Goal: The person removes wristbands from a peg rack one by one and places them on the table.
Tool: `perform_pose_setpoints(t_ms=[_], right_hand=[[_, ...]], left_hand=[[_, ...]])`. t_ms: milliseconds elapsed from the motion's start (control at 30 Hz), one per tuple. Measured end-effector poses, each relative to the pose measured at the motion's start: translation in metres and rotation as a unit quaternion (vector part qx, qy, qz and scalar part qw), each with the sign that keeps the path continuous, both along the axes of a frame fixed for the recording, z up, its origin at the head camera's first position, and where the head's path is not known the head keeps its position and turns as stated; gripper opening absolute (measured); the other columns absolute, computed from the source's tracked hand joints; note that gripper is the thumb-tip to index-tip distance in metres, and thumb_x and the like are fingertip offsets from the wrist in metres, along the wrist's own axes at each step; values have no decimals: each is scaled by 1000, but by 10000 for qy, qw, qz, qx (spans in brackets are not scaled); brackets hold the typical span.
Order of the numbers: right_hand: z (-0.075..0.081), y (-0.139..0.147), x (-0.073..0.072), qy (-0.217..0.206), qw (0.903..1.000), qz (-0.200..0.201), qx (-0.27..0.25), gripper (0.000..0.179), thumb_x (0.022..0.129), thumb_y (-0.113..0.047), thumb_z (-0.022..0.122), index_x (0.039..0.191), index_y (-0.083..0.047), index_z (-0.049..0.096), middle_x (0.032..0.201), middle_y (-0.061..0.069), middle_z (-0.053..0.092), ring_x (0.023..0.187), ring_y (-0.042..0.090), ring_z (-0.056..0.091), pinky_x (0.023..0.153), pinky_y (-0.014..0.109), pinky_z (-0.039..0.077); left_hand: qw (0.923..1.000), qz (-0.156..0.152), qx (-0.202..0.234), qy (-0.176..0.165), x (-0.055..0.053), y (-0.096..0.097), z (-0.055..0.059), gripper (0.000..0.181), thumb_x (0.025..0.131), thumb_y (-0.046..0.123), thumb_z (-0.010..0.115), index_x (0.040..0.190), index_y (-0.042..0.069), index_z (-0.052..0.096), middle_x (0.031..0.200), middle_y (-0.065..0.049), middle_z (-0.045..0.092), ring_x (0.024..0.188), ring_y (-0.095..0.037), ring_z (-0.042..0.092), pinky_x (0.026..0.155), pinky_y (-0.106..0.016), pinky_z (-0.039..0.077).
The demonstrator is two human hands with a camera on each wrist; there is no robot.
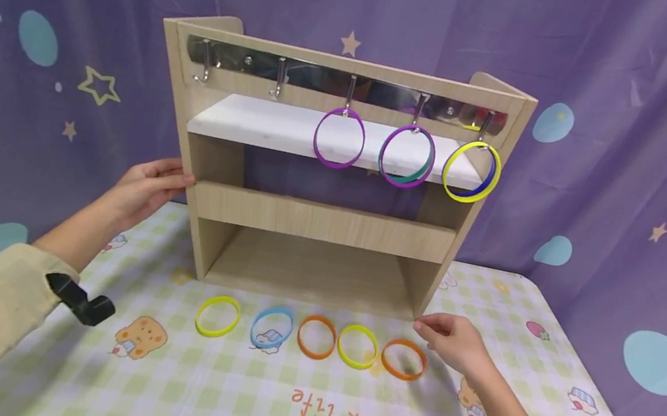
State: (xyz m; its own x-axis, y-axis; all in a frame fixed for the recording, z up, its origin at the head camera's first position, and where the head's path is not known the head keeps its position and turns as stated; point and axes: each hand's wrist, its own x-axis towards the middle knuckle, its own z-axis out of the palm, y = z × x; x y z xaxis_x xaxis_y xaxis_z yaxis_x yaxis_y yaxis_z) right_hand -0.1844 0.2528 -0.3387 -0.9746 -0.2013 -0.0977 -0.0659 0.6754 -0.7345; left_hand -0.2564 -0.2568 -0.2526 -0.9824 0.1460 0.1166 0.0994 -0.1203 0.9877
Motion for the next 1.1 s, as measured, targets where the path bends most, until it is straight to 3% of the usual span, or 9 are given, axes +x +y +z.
perform_pose_setpoints(t_ms=[167,400,633,867,1100], right_hand=[[20,-14,-3,271,9994,202,13,43,98,-31,57,126,2,60,121,23,65,100,30,68,89,43,57],[53,-34,-6,782,9961,368,201,40,98,-35,56,125,-7,63,120,16,68,95,16,68,89,45,55],[75,-51,-5,1028,9929,585,140,38,97,-34,57,125,-9,64,120,12,68,105,19,65,88,33,54],[96,-67,-1,1350,9880,751,-73,37,97,-31,58,124,-6,63,121,13,68,101,0,63,84,14,52],[115,-80,2,1800,9782,1025,-146,34,97,-23,60,124,-3,62,120,16,67,96,-13,57,84,10,49]], left_hand=[[10000,29,-18,38,2,-3,-1,71,93,8,63,149,-5,23,106,11,61,97,1,62,88,-9,50],[10000,4,47,81,3,-4,1,73,92,8,64,149,-7,22,106,10,62,97,0,62,89,-10,50],[9999,60,68,64,2,-5,-2,49,91,7,65,134,1,41,103,10,64,96,-1,63,88,-10,51],[9999,95,-113,31,2,-2,-2,72,92,9,64,149,-6,23,107,11,60,97,2,62,88,-8,49],[9997,135,-197,-19,2,0,0,73,92,11,65,150,-4,23,111,10,57,99,3,61,90,-8,48]])
